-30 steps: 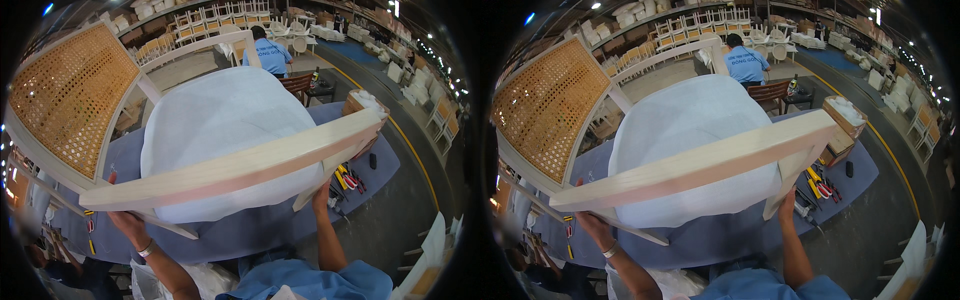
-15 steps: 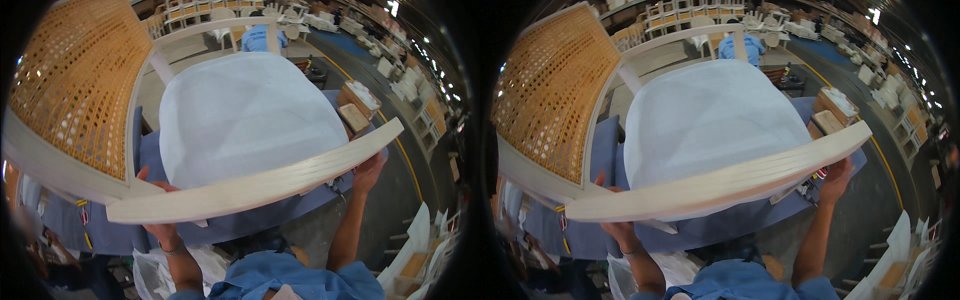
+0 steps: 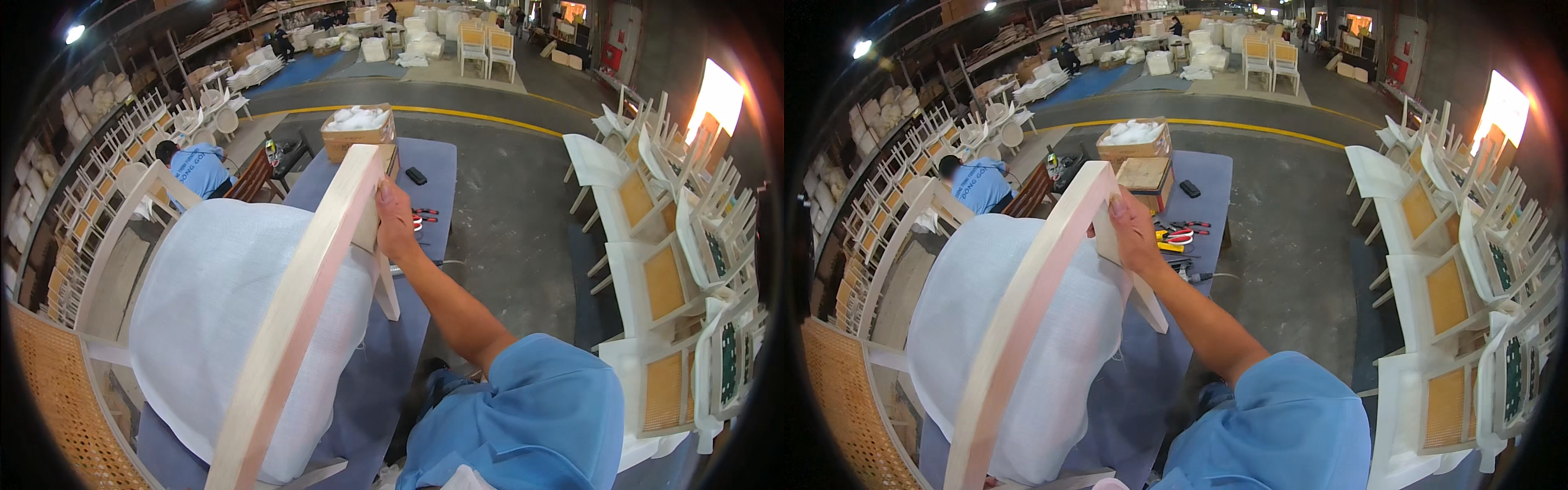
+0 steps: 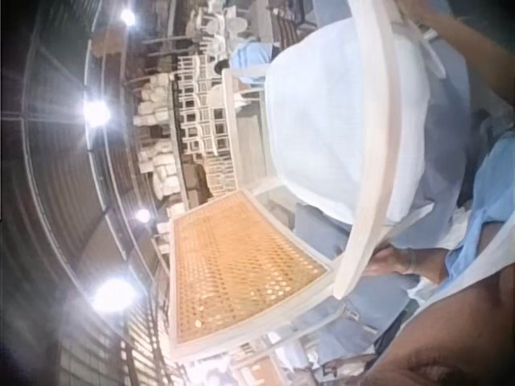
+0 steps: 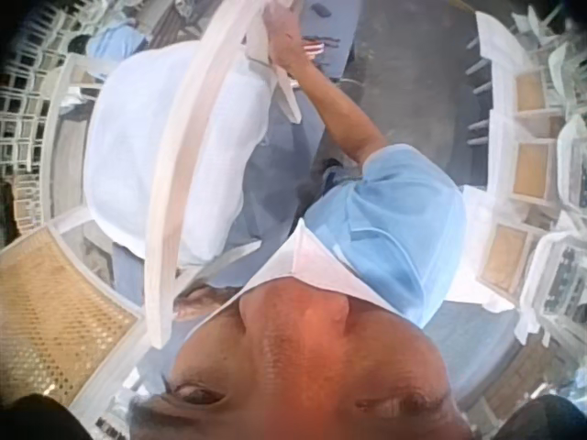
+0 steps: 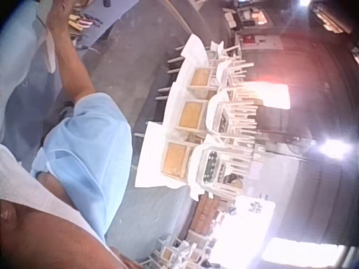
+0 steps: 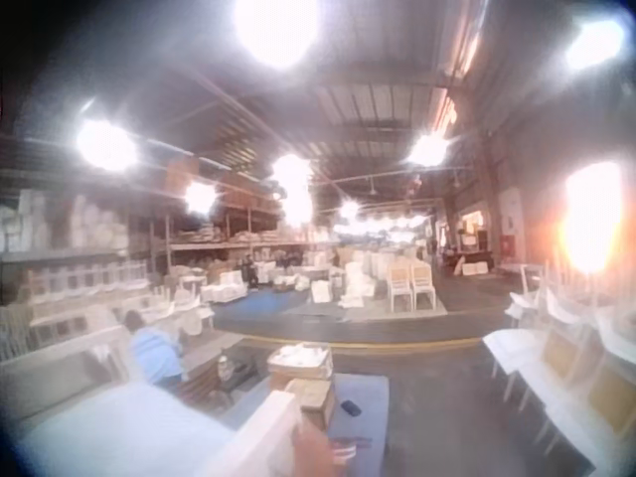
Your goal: The person staples white fabric onto a chair frame using a staple gun, then trims excess fabric with a utility knife. They repeatedly adjust the fabric and reposition the chair to secure the material around the seat and backrest.
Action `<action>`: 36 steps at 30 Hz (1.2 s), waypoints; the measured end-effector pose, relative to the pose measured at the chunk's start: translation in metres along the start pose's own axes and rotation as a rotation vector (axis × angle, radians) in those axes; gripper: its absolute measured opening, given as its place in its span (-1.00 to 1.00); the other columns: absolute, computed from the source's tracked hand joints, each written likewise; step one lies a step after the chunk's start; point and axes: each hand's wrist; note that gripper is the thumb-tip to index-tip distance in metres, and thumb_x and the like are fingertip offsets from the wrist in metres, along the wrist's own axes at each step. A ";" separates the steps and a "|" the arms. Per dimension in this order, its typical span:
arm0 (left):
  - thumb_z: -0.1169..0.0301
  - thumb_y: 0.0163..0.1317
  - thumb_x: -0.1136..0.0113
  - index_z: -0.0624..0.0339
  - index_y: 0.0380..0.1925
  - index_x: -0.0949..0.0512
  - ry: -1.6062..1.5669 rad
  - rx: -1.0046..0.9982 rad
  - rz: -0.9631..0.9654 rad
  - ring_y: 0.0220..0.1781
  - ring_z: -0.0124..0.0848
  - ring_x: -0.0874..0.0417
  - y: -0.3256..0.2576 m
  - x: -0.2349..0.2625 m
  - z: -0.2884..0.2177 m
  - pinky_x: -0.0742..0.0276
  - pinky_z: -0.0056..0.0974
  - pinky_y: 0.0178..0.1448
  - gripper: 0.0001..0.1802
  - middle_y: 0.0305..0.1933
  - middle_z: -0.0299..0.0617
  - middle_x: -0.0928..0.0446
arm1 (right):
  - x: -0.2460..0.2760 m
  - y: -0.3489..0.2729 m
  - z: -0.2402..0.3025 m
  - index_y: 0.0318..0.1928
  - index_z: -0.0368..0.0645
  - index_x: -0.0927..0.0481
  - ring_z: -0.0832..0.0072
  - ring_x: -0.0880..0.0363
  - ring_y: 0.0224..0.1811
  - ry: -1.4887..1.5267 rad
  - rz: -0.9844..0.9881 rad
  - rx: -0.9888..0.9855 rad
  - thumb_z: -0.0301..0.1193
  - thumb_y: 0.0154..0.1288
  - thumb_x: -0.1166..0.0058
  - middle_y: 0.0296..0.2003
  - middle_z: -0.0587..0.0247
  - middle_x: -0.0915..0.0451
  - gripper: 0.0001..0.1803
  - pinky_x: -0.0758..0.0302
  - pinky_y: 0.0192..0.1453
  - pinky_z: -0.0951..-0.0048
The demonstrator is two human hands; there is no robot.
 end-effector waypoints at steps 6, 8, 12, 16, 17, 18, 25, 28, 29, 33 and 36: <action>-0.02 0.48 0.02 0.45 -0.05 -0.54 0.016 -0.033 -0.002 -0.31 0.15 -0.60 0.026 -0.041 -0.024 -0.59 0.07 -0.17 -0.39 -0.20 0.29 -0.60 | 0.006 -0.001 -0.012 0.29 -0.35 -0.40 0.63 -0.51 -0.26 -0.029 0.002 0.081 -0.06 0.63 0.23 -0.23 0.31 -0.57 -0.41 -0.46 -0.12 0.58; -0.01 0.48 0.02 0.44 -0.02 -0.52 0.011 0.011 0.023 -0.29 0.14 -0.60 0.037 -0.054 -0.033 -0.59 0.06 -0.16 -0.41 -0.19 0.29 -0.59 | 0.011 -0.004 -0.022 0.32 -0.38 -0.38 0.65 -0.45 -0.18 -0.033 -0.024 0.053 -0.02 0.59 0.18 -0.16 0.32 -0.56 -0.35 -0.39 -0.06 0.59; 0.01 0.49 0.03 0.41 0.03 -0.48 0.028 0.093 0.064 -0.26 0.11 -0.60 0.058 -0.075 -0.048 -0.59 0.05 -0.14 -0.43 -0.15 0.27 -0.58 | 0.024 -0.010 -0.029 0.31 -0.38 -0.40 0.61 -0.43 -0.15 0.071 0.090 -0.136 0.12 0.47 0.04 -0.11 0.30 -0.54 -0.22 -0.39 -0.06 0.52; 0.03 0.49 0.04 0.38 0.08 -0.44 0.061 0.139 0.067 -0.23 0.08 -0.60 0.079 -0.085 -0.061 -0.59 0.03 -0.11 -0.45 -0.12 0.25 -0.57 | 0.048 -0.017 -0.060 0.17 -0.40 -0.52 0.32 -0.54 0.06 0.171 0.370 -0.177 -0.05 0.36 -0.14 0.00 0.07 -0.61 -0.35 -0.46 0.11 0.28; 0.04 0.49 0.05 0.37 0.09 -0.43 0.073 0.148 0.067 -0.22 0.07 -0.59 0.083 -0.083 -0.063 -0.59 0.03 -0.11 -0.45 -0.11 0.25 -0.57 | 0.052 -0.021 -0.069 0.16 -0.40 -0.53 0.28 -0.56 0.09 0.172 0.437 -0.189 -0.05 0.33 -0.16 0.03 0.03 -0.61 -0.35 -0.45 0.16 0.26; 0.04 0.49 0.05 0.37 0.11 -0.42 0.086 0.151 0.067 -0.21 0.06 -0.59 0.088 -0.081 -0.066 -0.59 0.02 -0.10 -0.46 -0.10 0.24 -0.56 | 0.053 -0.024 -0.076 0.16 -0.39 -0.54 0.25 -0.57 0.13 0.183 0.500 -0.229 -0.05 0.30 -0.18 0.07 -0.01 -0.62 -0.34 -0.44 0.21 0.24; 0.08 0.50 0.07 0.32 0.20 -0.34 0.123 0.234 0.036 -0.16 0.01 -0.59 0.108 -0.077 -0.076 -0.60 0.00 -0.06 -0.47 -0.05 0.21 -0.54 | 0.047 0.007 -0.094 0.10 -0.44 -0.59 -0.02 -0.55 0.26 0.532 0.774 -0.122 0.10 0.05 -0.39 0.14 -0.24 -0.60 -0.14 -0.13 0.51 0.07; 0.10 0.50 0.08 0.30 0.23 -0.31 0.122 0.263 0.035 -0.13 -0.01 -0.59 0.110 -0.081 -0.083 -0.60 -0.01 -0.04 -0.47 -0.02 0.20 -0.53 | 0.044 0.016 -0.095 0.11 -0.48 -0.58 -0.11 -0.53 0.28 0.644 0.767 -0.091 0.11 0.04 -0.38 0.14 -0.29 -0.60 -0.11 -0.13 0.53 0.02; 0.10 0.50 0.08 0.29 0.25 -0.30 0.126 0.276 0.039 -0.12 -0.01 -0.59 0.113 -0.077 -0.085 -0.60 -0.02 -0.04 -0.47 -0.01 0.19 -0.53 | 0.044 0.010 -0.091 0.12 -0.47 -0.57 -0.10 -0.54 0.28 0.657 0.715 -0.163 0.10 0.06 -0.36 0.13 -0.29 -0.60 -0.12 -0.20 0.50 0.05; 0.12 0.50 0.09 0.26 0.30 -0.26 0.120 0.323 0.039 -0.09 -0.04 -0.59 0.121 -0.076 -0.089 -0.60 -0.03 -0.01 -0.46 0.02 0.18 -0.52 | 0.049 0.014 -0.104 0.22 -0.41 -0.48 0.11 -0.57 0.24 0.490 0.700 -0.335 -0.03 0.19 -0.27 0.12 -0.13 -0.61 -0.22 -0.46 0.28 0.20; 0.14 0.50 0.10 0.24 0.34 -0.23 0.118 0.339 0.053 -0.07 -0.06 -0.58 0.133 -0.077 -0.097 -0.60 -0.05 0.00 -0.45 0.04 0.16 -0.51 | 0.018 0.060 -0.066 0.30 -0.37 -0.38 0.25 -0.61 0.14 0.634 0.739 -0.242 -0.09 0.41 -0.11 0.05 -0.01 -0.62 -0.32 -0.50 0.23 0.23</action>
Point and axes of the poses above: each hand's wrist, its own y-axis towards the middle knuckle, its own x-axis out of the back of the hand, z = x × y
